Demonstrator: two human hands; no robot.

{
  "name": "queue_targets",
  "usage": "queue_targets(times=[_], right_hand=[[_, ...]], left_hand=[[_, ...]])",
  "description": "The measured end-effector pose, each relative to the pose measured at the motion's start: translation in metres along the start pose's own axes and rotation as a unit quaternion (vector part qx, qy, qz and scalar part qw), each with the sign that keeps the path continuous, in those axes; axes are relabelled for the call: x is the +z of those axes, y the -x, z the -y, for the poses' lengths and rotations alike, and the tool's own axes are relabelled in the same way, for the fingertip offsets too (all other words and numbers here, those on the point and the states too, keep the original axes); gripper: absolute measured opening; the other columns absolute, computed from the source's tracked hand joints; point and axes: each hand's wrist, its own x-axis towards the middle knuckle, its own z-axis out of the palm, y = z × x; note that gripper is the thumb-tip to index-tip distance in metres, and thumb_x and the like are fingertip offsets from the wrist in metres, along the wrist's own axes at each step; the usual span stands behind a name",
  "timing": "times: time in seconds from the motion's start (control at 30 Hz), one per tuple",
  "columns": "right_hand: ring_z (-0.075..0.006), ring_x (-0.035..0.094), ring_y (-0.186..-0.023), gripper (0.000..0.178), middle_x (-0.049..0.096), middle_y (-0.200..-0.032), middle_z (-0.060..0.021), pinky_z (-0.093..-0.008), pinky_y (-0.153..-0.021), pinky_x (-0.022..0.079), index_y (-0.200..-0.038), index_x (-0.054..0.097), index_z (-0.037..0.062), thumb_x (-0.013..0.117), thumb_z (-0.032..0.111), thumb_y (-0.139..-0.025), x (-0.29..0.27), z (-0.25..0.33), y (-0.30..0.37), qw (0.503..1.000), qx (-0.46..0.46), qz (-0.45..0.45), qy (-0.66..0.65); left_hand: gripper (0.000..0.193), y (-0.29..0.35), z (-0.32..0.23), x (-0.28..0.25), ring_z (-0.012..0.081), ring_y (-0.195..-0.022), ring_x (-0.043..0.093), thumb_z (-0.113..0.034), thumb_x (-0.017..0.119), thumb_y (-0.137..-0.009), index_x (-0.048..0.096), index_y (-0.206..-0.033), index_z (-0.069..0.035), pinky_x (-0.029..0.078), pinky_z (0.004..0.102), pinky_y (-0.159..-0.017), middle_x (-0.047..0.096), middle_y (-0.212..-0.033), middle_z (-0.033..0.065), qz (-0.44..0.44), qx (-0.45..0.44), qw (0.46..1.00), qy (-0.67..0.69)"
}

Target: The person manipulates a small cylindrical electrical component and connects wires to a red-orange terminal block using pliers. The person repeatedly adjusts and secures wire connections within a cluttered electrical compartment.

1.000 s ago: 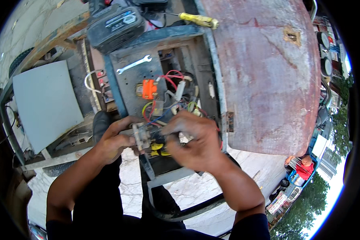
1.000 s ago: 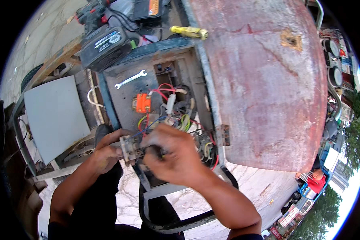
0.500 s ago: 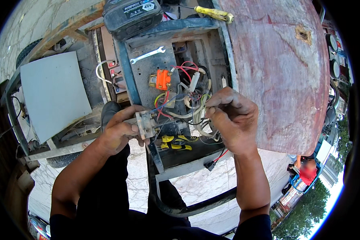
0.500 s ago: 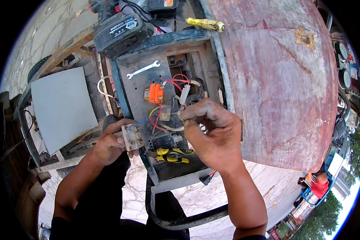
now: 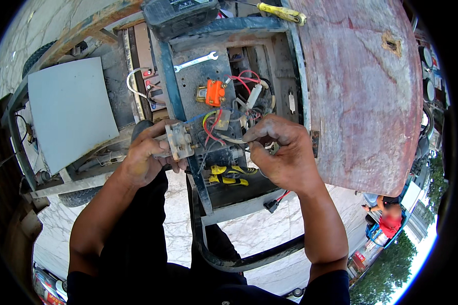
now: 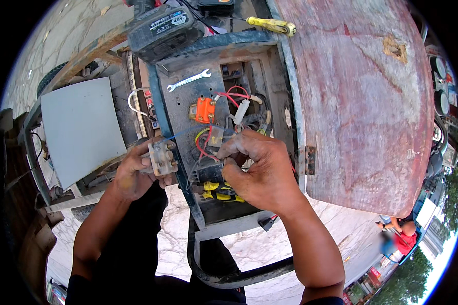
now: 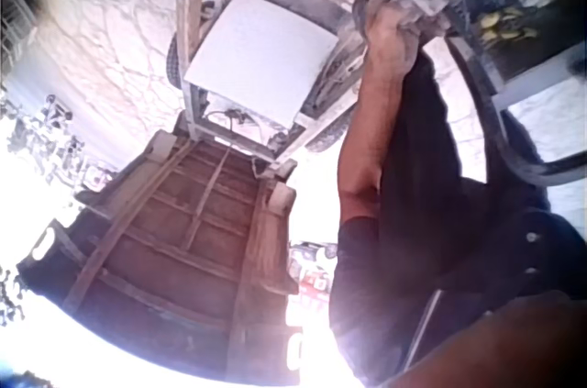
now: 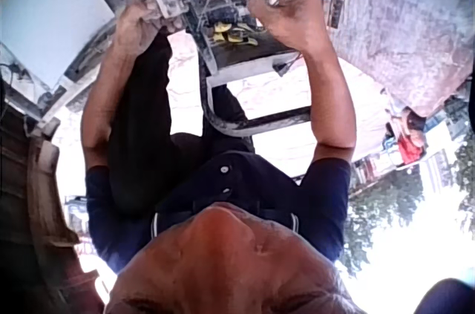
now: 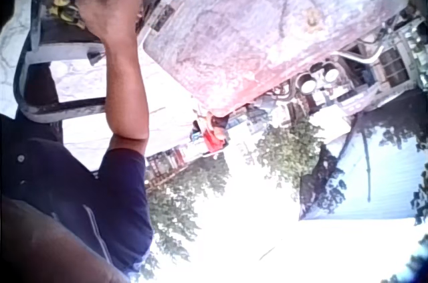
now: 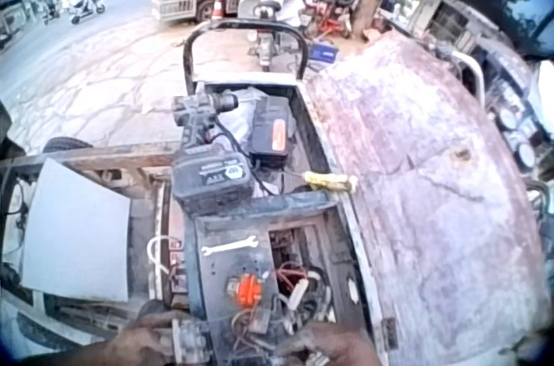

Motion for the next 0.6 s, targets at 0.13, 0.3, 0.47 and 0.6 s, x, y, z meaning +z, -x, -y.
queue_targets(times=[0.13, 0.3, 0.47, 0.6], right_hand=[[-0.0133, 0.063, -0.077, 0.014, 0.067, -0.086, -0.0077, -0.0297, -0.071, 0.053, -0.091, 0.071, -0.0029, 0.065, -0.007, -0.080, -0.001, 0.002, -0.003, 1.000, 0.022, 0.007, 0.018], [-0.0123, 0.066, -0.086, 0.017, 0.070, -0.093, -0.0080, -0.0283, -0.078, 0.054, -0.097, 0.074, -0.0010, 0.066, -0.007, -0.084, -0.001, -0.002, -0.002, 0.997, 0.061, 0.016, -0.042], [-0.0119, 0.068, -0.095, 0.018, 0.071, -0.103, -0.0067, -0.0271, -0.085, 0.055, -0.103, 0.075, 0.0007, 0.066, -0.007, -0.089, -0.001, -0.005, 0.000, 0.985, 0.109, 0.029, -0.134], [-0.0097, 0.066, -0.096, 0.016, 0.070, -0.103, -0.0053, -0.0270, -0.087, 0.054, -0.101, 0.073, 0.0003, 0.064, -0.009, -0.092, -0.002, -0.009, -0.001, 0.976, 0.127, 0.008, -0.177]], left_hand=[[0.082, 0.001, 0.001, -0.002, 0.0297, -0.076, 0.073, -0.037, 0.073, -0.074, 0.050, -0.140, 0.006, 0.061, 0.0373, -0.065, 0.071, -0.102, 0.0219, 0.006, 0.003, 1.000, 0.003], [0.078, -0.001, 0.002, -0.002, 0.0291, -0.076, 0.073, -0.035, 0.072, -0.075, 0.051, -0.138, 0.006, 0.061, 0.0378, -0.067, 0.071, -0.101, 0.0202, 0.017, 0.005, 1.000, 0.017], [0.073, 0.000, 0.003, -0.004, 0.0290, -0.077, 0.073, -0.034, 0.072, -0.076, 0.052, -0.135, 0.004, 0.060, 0.0383, -0.068, 0.071, -0.101, 0.0197, 0.037, 0.008, 0.999, 0.017], [0.070, -0.004, 0.000, -0.003, 0.0296, -0.077, 0.072, -0.032, 0.072, -0.077, 0.052, -0.134, 0.004, 0.059, 0.0391, -0.069, 0.071, -0.102, 0.0191, 0.045, 0.006, 0.999, 0.010]])
